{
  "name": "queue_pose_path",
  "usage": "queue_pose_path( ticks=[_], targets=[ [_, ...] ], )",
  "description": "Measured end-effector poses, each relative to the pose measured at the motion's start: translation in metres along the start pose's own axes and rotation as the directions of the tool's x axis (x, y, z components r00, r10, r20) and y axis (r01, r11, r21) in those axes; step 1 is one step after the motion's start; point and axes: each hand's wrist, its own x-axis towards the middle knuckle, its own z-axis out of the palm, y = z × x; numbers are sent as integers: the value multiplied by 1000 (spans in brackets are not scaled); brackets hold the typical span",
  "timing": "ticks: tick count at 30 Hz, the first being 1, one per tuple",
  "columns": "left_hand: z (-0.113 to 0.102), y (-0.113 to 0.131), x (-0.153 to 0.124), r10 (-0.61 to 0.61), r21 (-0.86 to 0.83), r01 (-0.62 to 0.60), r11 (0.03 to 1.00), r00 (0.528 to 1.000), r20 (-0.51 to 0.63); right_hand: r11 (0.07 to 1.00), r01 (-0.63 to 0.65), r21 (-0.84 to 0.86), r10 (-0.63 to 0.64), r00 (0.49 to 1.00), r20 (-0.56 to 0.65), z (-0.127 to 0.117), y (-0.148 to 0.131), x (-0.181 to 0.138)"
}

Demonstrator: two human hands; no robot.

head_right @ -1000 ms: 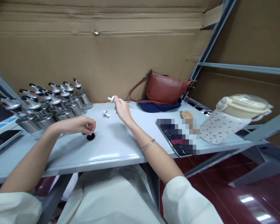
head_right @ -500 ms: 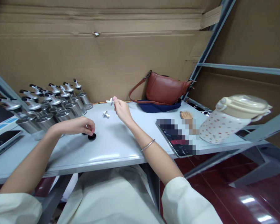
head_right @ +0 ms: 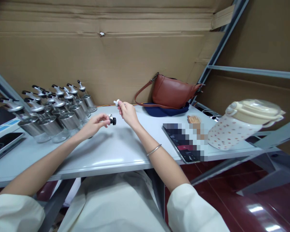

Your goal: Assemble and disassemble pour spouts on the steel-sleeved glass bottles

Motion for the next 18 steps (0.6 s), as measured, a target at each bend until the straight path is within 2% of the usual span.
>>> queue_pose_path(
  ticks=[3, 7, 11, 18],
  targets=[
    [-2, -5, 5, -57, -224, 23, 974, 988, -147, 997, -74, -6, 75, 994, 80, -5, -3, 1],
    [-7, -4, 7, -129, -405, 42, 913, 973, -191, 976, -220, -10, 210, 917, 340, -12, -7, -1],
    [-6, 1, 5, -153, -497, 60, 866, 977, -150, 984, -173, 35, 144, 902, 408, -18, -10, -1],
    [-4, 8, 1, -203, -560, 104, 822, 972, -117, 998, -32, 47, 9, 906, 424, -22, -10, -1]
  ],
)
